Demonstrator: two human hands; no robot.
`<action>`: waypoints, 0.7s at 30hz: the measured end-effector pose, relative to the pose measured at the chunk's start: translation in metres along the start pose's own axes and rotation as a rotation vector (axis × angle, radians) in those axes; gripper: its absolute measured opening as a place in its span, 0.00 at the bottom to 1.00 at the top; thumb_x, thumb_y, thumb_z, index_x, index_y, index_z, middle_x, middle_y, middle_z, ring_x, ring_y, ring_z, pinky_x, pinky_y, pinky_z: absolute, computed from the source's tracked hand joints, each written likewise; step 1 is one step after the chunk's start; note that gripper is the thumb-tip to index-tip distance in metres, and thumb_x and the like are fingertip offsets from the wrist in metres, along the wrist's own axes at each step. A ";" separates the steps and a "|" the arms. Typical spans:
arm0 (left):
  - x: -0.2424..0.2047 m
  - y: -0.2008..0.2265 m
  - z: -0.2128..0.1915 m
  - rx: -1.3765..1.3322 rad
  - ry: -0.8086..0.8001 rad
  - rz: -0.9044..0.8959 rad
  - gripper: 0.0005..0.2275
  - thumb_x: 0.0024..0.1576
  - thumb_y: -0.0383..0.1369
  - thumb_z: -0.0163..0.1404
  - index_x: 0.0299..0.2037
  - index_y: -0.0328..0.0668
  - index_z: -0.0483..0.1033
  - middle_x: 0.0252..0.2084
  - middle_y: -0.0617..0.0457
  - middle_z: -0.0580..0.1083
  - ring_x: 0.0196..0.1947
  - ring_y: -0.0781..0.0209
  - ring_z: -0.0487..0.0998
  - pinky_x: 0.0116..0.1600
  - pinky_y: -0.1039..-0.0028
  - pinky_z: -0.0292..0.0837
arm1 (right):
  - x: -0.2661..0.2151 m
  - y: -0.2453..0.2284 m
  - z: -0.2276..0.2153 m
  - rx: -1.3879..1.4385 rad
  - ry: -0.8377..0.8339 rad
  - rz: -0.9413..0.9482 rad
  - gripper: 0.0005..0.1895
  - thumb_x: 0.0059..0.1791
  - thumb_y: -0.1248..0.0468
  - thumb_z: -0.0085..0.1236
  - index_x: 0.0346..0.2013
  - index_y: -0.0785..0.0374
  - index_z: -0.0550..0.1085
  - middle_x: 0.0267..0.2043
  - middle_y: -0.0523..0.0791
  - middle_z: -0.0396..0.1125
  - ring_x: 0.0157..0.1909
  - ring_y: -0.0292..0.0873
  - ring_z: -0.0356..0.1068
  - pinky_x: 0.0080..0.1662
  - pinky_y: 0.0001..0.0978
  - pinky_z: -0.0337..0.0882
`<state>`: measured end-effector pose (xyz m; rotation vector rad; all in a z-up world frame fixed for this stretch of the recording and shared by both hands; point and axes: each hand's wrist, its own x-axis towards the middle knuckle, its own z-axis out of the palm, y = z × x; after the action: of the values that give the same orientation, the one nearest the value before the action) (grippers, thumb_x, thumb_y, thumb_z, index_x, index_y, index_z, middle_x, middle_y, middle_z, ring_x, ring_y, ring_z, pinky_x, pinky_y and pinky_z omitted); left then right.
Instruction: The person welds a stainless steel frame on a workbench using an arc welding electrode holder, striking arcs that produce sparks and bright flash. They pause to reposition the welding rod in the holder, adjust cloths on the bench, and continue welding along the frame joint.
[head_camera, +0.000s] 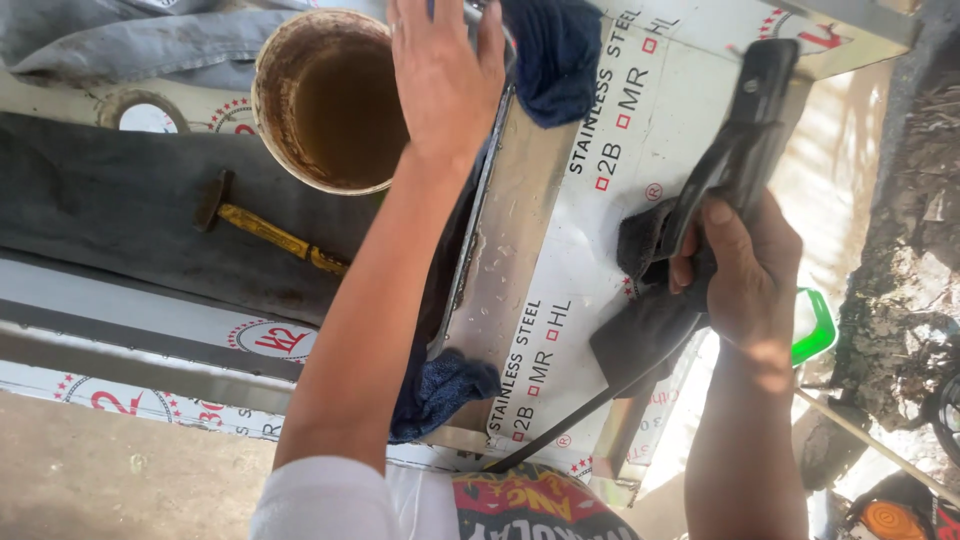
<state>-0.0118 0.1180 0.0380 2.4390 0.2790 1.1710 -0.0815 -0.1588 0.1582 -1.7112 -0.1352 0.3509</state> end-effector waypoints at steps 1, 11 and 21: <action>-0.003 0.016 -0.019 -0.005 0.006 0.001 0.12 0.63 0.35 0.57 0.48 0.34 0.73 0.47 0.37 0.71 0.50 0.35 0.71 0.57 0.53 0.68 | 0.003 0.000 -0.002 -0.004 0.003 -0.006 0.15 0.64 0.57 0.45 0.48 0.68 0.68 0.30 0.45 0.61 0.27 0.38 0.62 0.30 0.29 0.65; -0.045 0.105 -0.192 -1.222 -0.587 -0.794 0.20 0.68 0.44 0.47 0.35 0.32 0.79 0.27 0.55 0.76 0.26 0.69 0.75 0.34 0.78 0.72 | -0.026 -0.030 0.053 0.009 -0.410 -0.004 0.41 0.47 0.34 0.61 0.52 0.69 0.67 0.40 0.44 0.68 0.36 0.36 0.67 0.38 0.26 0.68; -0.076 0.012 -0.349 -1.045 -0.923 -0.744 0.20 0.62 0.47 0.50 0.29 0.36 0.81 0.18 0.51 0.74 0.19 0.63 0.78 0.26 0.71 0.74 | -0.112 -0.021 0.191 0.184 -0.574 0.274 0.33 0.42 0.52 0.72 0.52 0.69 0.69 0.41 0.46 0.71 0.41 0.41 0.73 0.42 0.35 0.75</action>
<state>-0.3316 0.1789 0.1858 1.4469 0.1737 -0.1987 -0.2441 -0.0071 0.1711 -1.4082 -0.2782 1.0243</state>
